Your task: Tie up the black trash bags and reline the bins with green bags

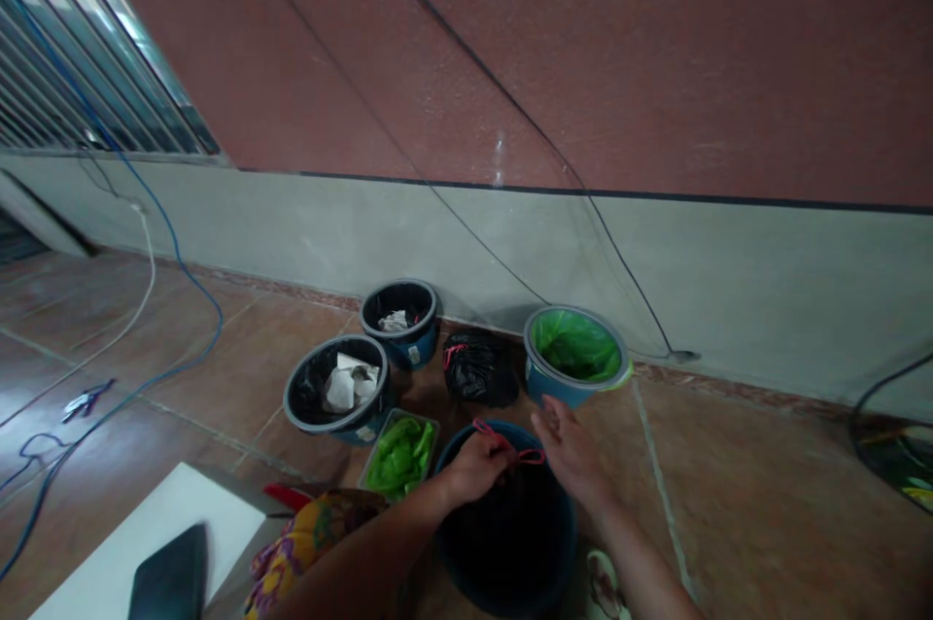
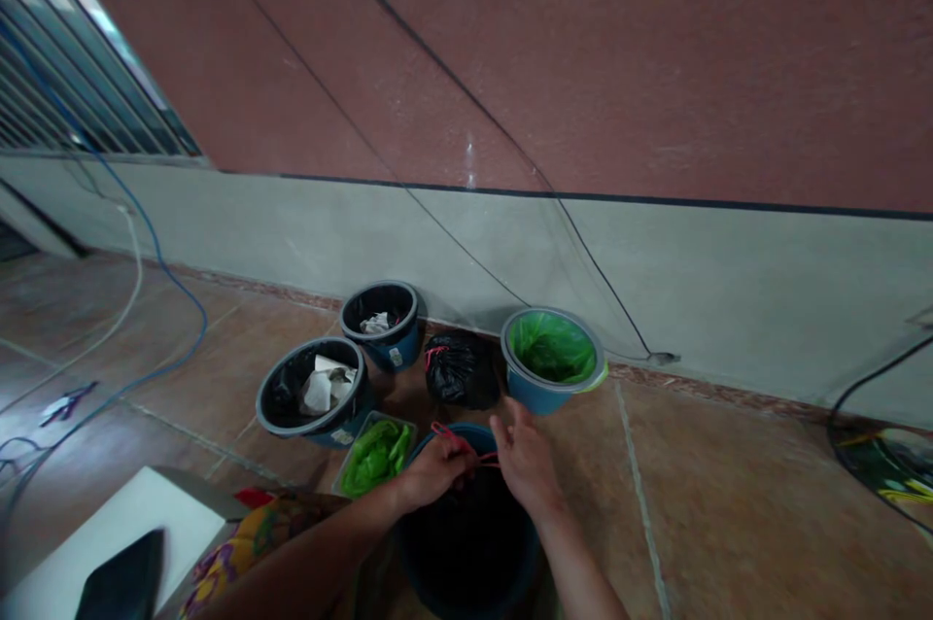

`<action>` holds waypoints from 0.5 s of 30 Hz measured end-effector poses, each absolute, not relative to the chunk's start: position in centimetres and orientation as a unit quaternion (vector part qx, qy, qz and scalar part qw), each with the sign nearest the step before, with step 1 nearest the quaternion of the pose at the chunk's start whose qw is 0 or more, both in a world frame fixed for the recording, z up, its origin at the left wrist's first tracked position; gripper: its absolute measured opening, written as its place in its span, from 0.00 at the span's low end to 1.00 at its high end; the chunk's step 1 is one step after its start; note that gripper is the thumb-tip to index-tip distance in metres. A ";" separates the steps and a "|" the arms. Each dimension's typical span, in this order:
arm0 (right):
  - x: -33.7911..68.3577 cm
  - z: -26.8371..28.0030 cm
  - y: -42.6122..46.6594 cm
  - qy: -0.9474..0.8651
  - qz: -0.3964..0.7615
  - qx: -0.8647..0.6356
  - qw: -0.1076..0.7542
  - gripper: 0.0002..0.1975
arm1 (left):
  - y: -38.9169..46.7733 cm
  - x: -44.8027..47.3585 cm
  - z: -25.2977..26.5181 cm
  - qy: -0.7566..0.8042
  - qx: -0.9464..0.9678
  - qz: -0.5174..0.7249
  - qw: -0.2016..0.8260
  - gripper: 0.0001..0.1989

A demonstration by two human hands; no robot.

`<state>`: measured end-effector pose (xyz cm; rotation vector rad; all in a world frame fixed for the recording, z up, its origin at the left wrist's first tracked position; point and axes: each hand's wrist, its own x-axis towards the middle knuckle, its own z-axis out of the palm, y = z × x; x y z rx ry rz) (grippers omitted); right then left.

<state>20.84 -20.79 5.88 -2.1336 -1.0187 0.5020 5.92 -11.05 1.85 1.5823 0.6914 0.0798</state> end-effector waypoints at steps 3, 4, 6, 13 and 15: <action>20.7 5.1 -21.1 -0.392 0.267 -0.812 0.342 0.25 | -11.1 5.9 2.0 0.299 0.695 0.041 0.652 0.09; 20.3 5.0 -21.2 -0.408 0.296 -0.798 0.330 0.24 | -11.2 5.9 2.2 0.294 0.692 0.043 0.658 0.08; 19.2 5.0 -21.4 -0.448 0.345 -0.763 0.312 0.24 | -11.3 5.9 2.6 0.283 0.683 0.046 0.672 0.06; 18.0 5.0 -21.3 -0.495 0.331 -0.768 0.236 0.14 | -11.8 6.1 3.1 0.304 0.661 0.038 0.685 0.03; 18.5 5.1 -21.3 -0.498 0.302 -0.790 0.192 0.13 | -11.9 6.0 3.2 0.327 0.643 0.030 0.692 0.02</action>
